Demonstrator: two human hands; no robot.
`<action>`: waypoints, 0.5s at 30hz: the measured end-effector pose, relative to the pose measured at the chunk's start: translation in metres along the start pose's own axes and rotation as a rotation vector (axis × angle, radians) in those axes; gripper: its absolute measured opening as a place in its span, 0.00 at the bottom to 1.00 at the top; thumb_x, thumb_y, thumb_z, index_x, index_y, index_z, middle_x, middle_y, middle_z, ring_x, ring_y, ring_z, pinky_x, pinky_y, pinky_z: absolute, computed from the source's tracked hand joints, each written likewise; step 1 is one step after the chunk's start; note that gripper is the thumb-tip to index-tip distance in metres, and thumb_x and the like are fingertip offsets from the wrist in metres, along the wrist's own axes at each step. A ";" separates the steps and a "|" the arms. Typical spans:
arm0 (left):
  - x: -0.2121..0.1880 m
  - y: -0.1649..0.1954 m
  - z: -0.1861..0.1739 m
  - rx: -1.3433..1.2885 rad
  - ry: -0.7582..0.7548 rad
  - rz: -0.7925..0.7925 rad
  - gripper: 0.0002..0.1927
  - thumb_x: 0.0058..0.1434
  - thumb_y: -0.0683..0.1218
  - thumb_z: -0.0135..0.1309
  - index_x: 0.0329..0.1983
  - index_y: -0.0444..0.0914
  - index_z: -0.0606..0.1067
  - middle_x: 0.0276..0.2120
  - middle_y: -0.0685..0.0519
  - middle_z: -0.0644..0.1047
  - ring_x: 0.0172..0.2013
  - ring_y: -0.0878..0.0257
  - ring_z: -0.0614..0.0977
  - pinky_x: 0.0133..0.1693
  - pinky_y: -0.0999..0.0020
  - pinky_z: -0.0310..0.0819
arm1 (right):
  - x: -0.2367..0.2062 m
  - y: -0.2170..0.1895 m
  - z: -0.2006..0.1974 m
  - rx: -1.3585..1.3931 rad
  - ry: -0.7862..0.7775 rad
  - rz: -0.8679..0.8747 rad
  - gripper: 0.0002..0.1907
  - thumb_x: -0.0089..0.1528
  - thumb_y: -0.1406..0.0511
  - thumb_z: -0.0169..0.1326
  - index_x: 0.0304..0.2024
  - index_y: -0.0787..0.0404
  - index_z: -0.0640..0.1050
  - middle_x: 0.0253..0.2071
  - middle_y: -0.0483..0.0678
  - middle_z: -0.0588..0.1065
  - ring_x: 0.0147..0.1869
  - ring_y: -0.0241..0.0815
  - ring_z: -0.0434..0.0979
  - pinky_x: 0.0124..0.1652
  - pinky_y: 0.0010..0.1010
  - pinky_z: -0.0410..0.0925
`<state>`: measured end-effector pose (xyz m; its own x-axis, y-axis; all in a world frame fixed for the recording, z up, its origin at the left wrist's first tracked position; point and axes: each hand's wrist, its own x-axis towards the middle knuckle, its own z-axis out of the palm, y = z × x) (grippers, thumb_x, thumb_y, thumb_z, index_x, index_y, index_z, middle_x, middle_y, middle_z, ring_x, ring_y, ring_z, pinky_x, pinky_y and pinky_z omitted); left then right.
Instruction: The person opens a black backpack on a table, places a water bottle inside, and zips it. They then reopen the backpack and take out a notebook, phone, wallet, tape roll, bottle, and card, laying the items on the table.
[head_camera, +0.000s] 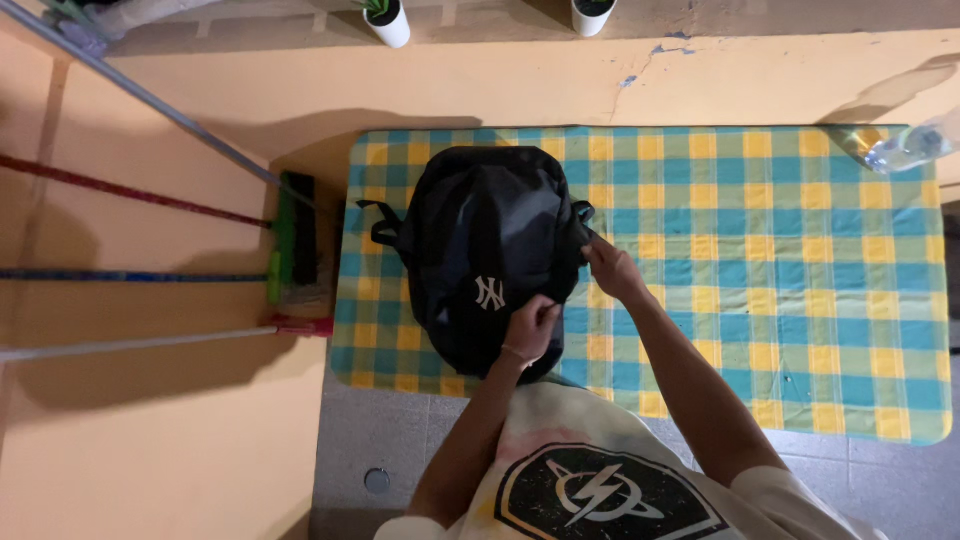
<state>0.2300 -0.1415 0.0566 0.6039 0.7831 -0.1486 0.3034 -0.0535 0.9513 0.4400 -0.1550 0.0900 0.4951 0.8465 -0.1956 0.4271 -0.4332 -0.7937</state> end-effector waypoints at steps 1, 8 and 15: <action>-0.002 -0.002 -0.002 -0.038 0.017 -0.043 0.10 0.67 0.48 0.55 0.38 0.36 0.75 0.28 0.41 0.78 0.31 0.43 0.81 0.35 0.56 0.74 | -0.004 0.005 0.000 0.009 -0.013 0.041 0.15 0.70 0.56 0.50 0.45 0.59 0.78 0.34 0.61 0.79 0.43 0.64 0.80 0.40 0.49 0.70; 0.008 0.015 -0.017 0.184 0.115 0.346 0.07 0.72 0.46 0.50 0.41 0.37 0.74 0.37 0.41 0.78 0.40 0.39 0.79 0.39 0.50 0.74 | -0.035 0.000 0.019 -0.107 0.257 -0.137 0.18 0.67 0.56 0.57 0.55 0.57 0.78 0.54 0.57 0.78 0.60 0.59 0.76 0.56 0.45 0.69; -0.002 0.065 -0.025 0.245 -0.125 0.370 0.05 0.70 0.44 0.51 0.44 0.38 0.74 0.43 0.43 0.78 0.43 0.41 0.81 0.43 0.50 0.75 | -0.075 -0.058 0.023 -0.352 0.137 -0.462 0.41 0.48 0.62 0.66 0.65 0.52 0.71 0.70 0.64 0.59 0.75 0.68 0.54 0.67 0.56 0.52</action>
<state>0.2305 -0.1309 0.1249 0.7842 0.6038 0.1429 0.2073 -0.4720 0.8569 0.3605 -0.1865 0.1372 0.2815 0.9343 0.2187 0.8350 -0.1262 -0.5356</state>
